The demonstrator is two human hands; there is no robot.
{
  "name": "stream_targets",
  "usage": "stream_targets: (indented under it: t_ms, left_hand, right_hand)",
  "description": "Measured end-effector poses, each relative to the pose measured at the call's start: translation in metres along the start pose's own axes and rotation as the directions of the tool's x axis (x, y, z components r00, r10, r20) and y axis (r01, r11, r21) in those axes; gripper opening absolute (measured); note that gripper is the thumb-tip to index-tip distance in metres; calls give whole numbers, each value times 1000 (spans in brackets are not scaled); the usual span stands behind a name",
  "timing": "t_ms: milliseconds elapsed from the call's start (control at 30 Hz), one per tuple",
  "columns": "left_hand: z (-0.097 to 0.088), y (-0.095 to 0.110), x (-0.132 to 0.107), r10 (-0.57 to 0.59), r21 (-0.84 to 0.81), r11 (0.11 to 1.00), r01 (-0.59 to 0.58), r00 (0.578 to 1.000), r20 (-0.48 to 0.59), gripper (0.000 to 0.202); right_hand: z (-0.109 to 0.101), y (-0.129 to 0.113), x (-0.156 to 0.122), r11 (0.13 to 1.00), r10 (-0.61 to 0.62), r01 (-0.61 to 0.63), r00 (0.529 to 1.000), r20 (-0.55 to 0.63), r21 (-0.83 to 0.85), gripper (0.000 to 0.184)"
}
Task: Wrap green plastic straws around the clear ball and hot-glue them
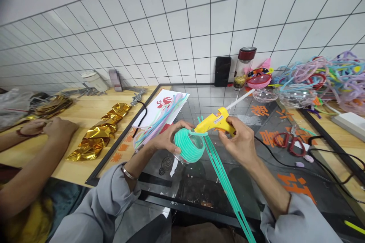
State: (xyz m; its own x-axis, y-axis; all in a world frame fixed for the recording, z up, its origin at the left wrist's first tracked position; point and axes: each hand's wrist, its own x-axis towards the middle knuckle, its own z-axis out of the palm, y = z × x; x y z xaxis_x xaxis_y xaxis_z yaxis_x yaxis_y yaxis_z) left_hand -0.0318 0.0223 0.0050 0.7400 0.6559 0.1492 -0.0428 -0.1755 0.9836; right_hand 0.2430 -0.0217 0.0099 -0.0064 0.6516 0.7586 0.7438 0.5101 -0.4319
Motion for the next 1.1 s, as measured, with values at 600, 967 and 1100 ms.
stream_targets:
  t_ms: [600,967,1100]
  left_hand:
    - [1,-2,-2,-22,-9,1000,22,1000,-15,76]
    - [0,-4,0,-5,-3,1000,5,1000,12,73]
    - [1,-4,-1,-13,11,1000,13,1000,-7,75]
  right_hand:
    - [0,-4,-1,999,46,-45,999,-9,30,15]
    - [-1,0,0,998,44,-44,999,9,55,15]
    - [-3,-3,2,998,42,-42,999,15,55,14]
